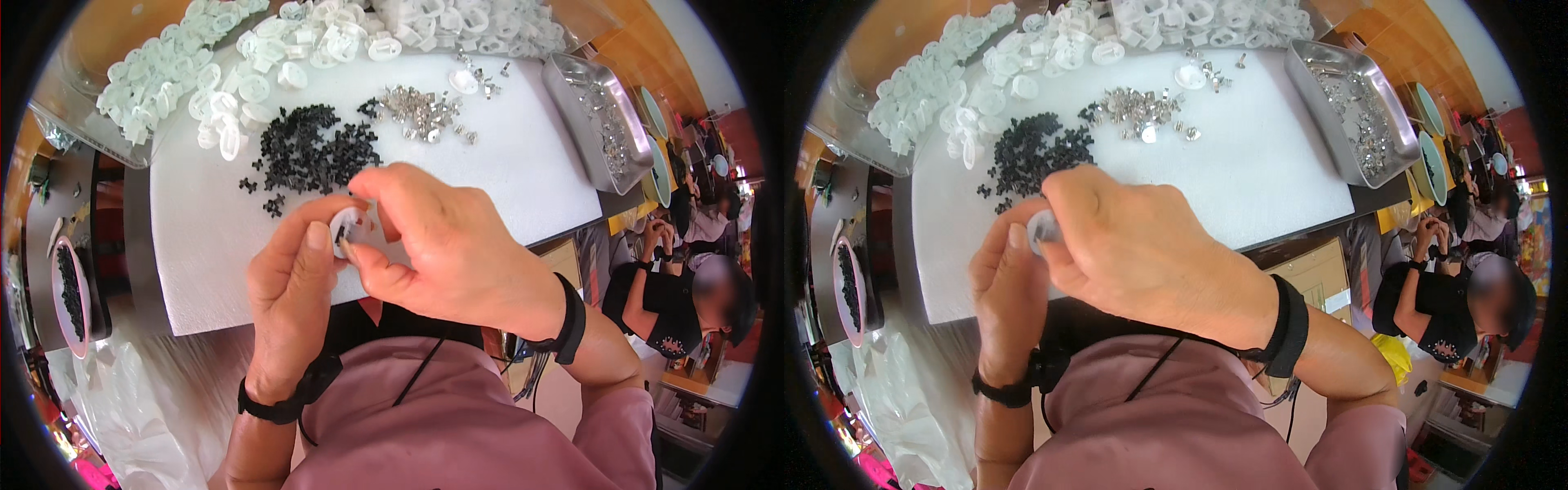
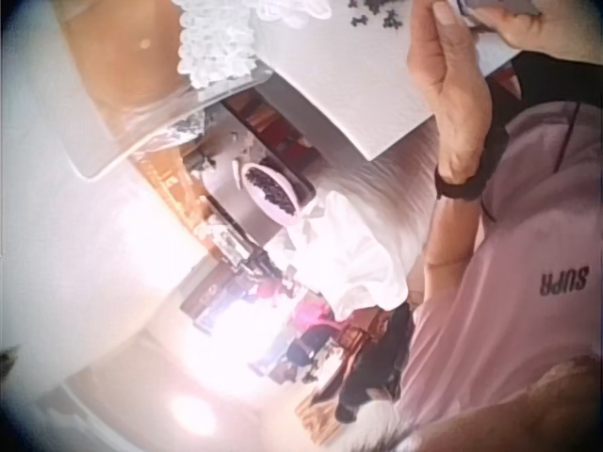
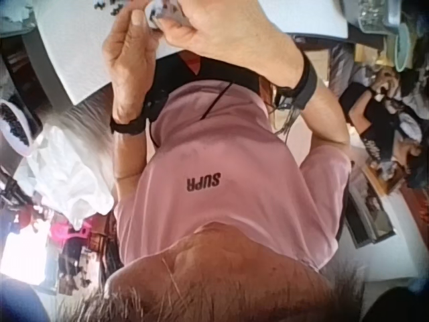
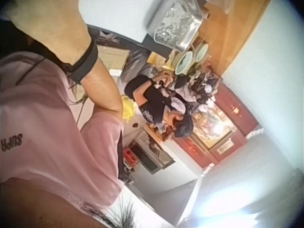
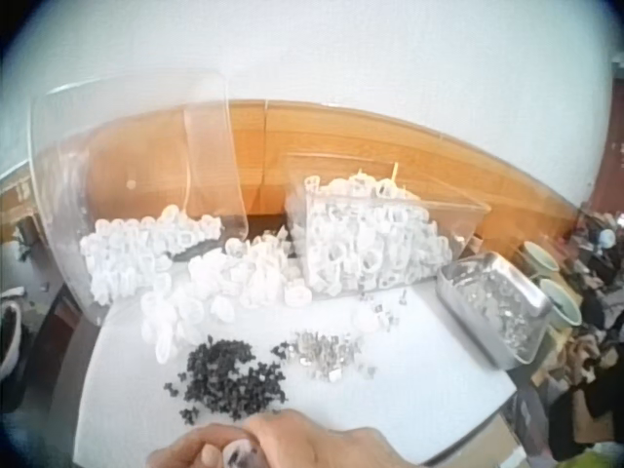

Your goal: Assembling small plastic and metal components at a workbench.

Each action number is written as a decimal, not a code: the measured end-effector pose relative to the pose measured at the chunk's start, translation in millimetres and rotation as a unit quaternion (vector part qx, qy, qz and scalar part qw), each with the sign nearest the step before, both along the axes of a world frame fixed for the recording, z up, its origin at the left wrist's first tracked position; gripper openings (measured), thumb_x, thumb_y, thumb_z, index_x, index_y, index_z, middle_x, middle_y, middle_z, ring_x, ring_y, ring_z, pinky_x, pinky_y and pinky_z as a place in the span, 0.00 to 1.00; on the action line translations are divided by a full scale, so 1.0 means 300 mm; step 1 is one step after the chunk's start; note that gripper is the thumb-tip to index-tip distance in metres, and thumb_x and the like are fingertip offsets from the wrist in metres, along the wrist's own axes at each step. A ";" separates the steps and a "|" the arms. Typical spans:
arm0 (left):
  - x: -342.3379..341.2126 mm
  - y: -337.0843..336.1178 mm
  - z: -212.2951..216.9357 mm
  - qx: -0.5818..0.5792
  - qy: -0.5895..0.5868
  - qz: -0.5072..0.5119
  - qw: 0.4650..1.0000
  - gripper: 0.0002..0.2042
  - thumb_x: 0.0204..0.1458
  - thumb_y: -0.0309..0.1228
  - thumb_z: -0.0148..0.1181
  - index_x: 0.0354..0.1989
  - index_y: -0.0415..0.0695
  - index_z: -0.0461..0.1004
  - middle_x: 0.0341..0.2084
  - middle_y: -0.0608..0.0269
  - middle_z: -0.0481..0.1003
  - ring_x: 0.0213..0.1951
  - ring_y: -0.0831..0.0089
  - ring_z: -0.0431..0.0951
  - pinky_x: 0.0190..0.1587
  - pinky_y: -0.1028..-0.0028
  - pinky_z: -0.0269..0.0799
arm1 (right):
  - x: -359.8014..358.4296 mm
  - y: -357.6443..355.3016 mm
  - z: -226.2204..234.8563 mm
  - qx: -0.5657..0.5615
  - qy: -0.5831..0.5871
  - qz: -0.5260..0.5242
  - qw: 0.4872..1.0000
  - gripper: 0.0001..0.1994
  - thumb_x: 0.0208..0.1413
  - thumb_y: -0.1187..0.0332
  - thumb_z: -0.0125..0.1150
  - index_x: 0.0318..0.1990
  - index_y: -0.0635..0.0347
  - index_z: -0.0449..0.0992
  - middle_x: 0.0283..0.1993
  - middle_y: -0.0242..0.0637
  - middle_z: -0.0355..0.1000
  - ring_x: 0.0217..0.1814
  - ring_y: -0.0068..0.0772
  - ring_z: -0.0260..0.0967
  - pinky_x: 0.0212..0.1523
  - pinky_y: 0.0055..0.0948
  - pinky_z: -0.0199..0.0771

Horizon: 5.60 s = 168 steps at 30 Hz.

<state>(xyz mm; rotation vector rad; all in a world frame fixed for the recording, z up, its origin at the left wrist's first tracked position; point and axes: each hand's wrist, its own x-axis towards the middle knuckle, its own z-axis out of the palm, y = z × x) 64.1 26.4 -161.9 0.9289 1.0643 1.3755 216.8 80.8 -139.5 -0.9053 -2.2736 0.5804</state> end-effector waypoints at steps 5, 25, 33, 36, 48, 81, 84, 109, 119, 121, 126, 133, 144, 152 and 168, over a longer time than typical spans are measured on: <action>-0.001 -0.003 0.003 0.009 0.018 -0.016 1.000 0.16 0.66 0.36 0.44 0.49 0.37 0.72 0.32 0.70 0.73 0.32 0.86 0.66 0.35 0.83 0.62 | -0.005 -0.003 -0.003 -0.020 -0.033 0.005 0.999 0.18 0.45 0.73 0.64 0.44 0.63 0.67 0.33 0.39 0.71 0.28 0.34 0.76 0.24 0.28 0.75; 0.019 0.007 0.017 -0.001 -0.067 0.010 0.998 0.17 0.65 0.37 0.44 0.51 0.35 0.70 0.39 0.64 0.73 0.38 0.81 0.71 0.39 0.80 0.66 | -0.018 -0.011 0.017 0.048 0.006 0.001 0.999 0.18 0.42 0.74 0.67 0.41 0.60 0.66 0.31 0.36 0.67 0.23 0.34 0.71 0.18 0.29 0.67; -0.001 0.000 -0.002 -0.028 -0.057 0.001 0.998 0.19 0.65 0.36 0.44 0.54 0.31 0.67 0.47 0.58 0.72 0.48 0.74 0.72 0.52 0.75 0.67 | -0.038 -0.004 -0.020 0.116 0.000 0.023 0.993 0.18 0.40 0.77 0.66 0.40 0.61 0.66 0.26 0.34 0.63 0.17 0.34 0.66 0.13 0.29 0.60; 0.004 0.000 -0.008 -0.023 -0.028 0.016 0.999 0.17 0.65 0.39 0.47 0.49 0.37 0.72 0.32 0.73 0.72 0.29 0.89 0.61 0.29 0.84 0.55 | -0.040 -0.008 -0.030 0.131 0.007 0.023 0.991 0.18 0.40 0.79 0.65 0.40 0.61 0.66 0.26 0.34 0.64 0.17 0.34 0.66 0.14 0.29 0.62; 0.004 -0.002 -0.022 0.021 -0.040 0.013 0.999 0.17 0.65 0.38 0.45 0.50 0.36 0.71 0.37 0.68 0.72 0.38 0.83 0.67 0.40 0.79 0.64 | -0.032 -0.019 -0.023 0.077 0.010 0.025 0.997 0.14 0.45 0.79 0.63 0.39 0.61 0.67 0.25 0.35 0.64 0.19 0.36 0.66 0.15 0.31 0.63; 0.021 -0.002 -0.023 0.021 0.033 0.071 0.997 0.19 0.65 0.40 0.45 0.48 0.35 0.73 0.34 0.67 0.72 0.32 0.84 0.66 0.34 0.81 0.64 | -0.068 -0.016 -0.025 0.028 0.074 0.023 0.997 0.07 0.51 0.79 0.57 0.32 0.62 0.64 0.27 0.39 0.65 0.21 0.41 0.68 0.17 0.34 0.67; 0.022 0.001 -0.015 0.035 0.004 0.070 0.997 0.19 0.65 0.40 0.45 0.47 0.34 0.72 0.33 0.67 0.72 0.32 0.84 0.66 0.34 0.80 0.64 | -0.045 -0.010 -0.007 0.002 0.062 0.037 0.997 0.06 0.52 0.79 0.56 0.35 0.62 0.66 0.27 0.39 0.66 0.22 0.40 0.69 0.19 0.33 0.67; -0.016 -0.015 -0.040 0.037 -0.020 0.008 0.999 0.19 0.65 0.38 0.44 0.53 0.33 0.67 0.45 0.58 0.73 0.47 0.75 0.71 0.52 0.73 0.66 | -0.045 0.019 0.028 -0.011 -0.043 0.025 0.999 0.15 0.45 0.68 0.63 0.36 0.64 0.64 0.28 0.41 0.68 0.23 0.45 0.70 0.21 0.36 0.70; -0.020 -0.004 -0.033 0.026 -0.069 0.006 0.997 0.19 0.66 0.38 0.43 0.53 0.32 0.67 0.46 0.57 0.72 0.47 0.74 0.72 0.52 0.73 0.66 | -0.022 0.024 0.046 -0.007 -0.057 -0.001 0.998 0.19 0.43 0.68 0.66 0.40 0.62 0.65 0.30 0.39 0.67 0.23 0.43 0.69 0.21 0.34 0.69; -0.016 -0.002 -0.027 0.022 -0.089 0.010 0.996 0.19 0.66 0.38 0.42 0.53 0.32 0.67 0.46 0.57 0.72 0.47 0.74 0.72 0.52 0.73 0.66 | -0.025 0.013 0.049 0.026 -0.023 0.013 0.999 0.19 0.42 0.69 0.67 0.40 0.62 0.65 0.30 0.38 0.66 0.22 0.41 0.69 0.20 0.32 0.67; -0.010 0.001 -0.022 0.009 -0.111 0.012 0.994 0.19 0.66 0.38 0.43 0.52 0.33 0.67 0.46 0.58 0.73 0.48 0.73 0.72 0.52 0.73 0.67 | -0.049 0.003 0.017 0.093 0.014 0.036 0.995 0.17 0.41 0.74 0.66 0.39 0.61 0.65 0.28 0.36 0.64 0.19 0.37 0.66 0.16 0.30 0.64; -0.007 0.001 -0.021 0.003 -0.107 0.010 0.994 0.19 0.65 0.37 0.45 0.53 0.33 0.67 0.46 0.59 0.73 0.48 0.73 0.72 0.53 0.72 0.67 | -0.059 0.013 -0.006 0.113 0.016 0.040 0.993 0.13 0.44 0.76 0.64 0.35 0.62 0.65 0.26 0.36 0.64 0.18 0.35 0.65 0.13 0.31 0.62; -0.036 0.019 -0.045 0.063 -0.178 -0.044 0.981 0.19 0.66 0.39 0.42 0.49 0.33 0.68 0.37 0.58 0.72 0.33 0.76 0.68 0.38 0.72 0.68 | 0.007 0.011 0.052 0.021 0.017 0.042 0.999 0.12 0.47 0.77 0.62 0.40 0.63 0.69 0.27 0.34 0.67 0.20 0.27 0.67 0.20 0.25 0.65; -0.027 0.011 -0.022 0.021 -0.193 -0.014 0.981 0.18 0.65 0.43 0.42 0.45 0.37 0.67 0.30 0.61 0.69 0.26 0.77 0.64 0.28 0.75 0.62 | 0.027 0.041 0.071 -0.373 0.102 0.065 0.920 0.06 0.58 0.75 0.57 0.40 0.64 0.68 0.25 0.23 0.64 0.26 0.09 0.58 0.25 0.14 0.58; -0.024 0.004 -0.012 0.004 -0.141 -0.043 0.989 0.18 0.66 0.40 0.42 0.43 0.36 0.72 0.31 0.65 0.71 0.26 0.82 0.59 0.29 0.76 0.64 | -0.010 0.081 0.075 -0.419 0.067 0.063 0.903 0.12 0.52 0.66 0.61 0.27 0.68 0.70 0.22 0.33 0.69 0.24 0.19 0.63 0.22 0.22 0.62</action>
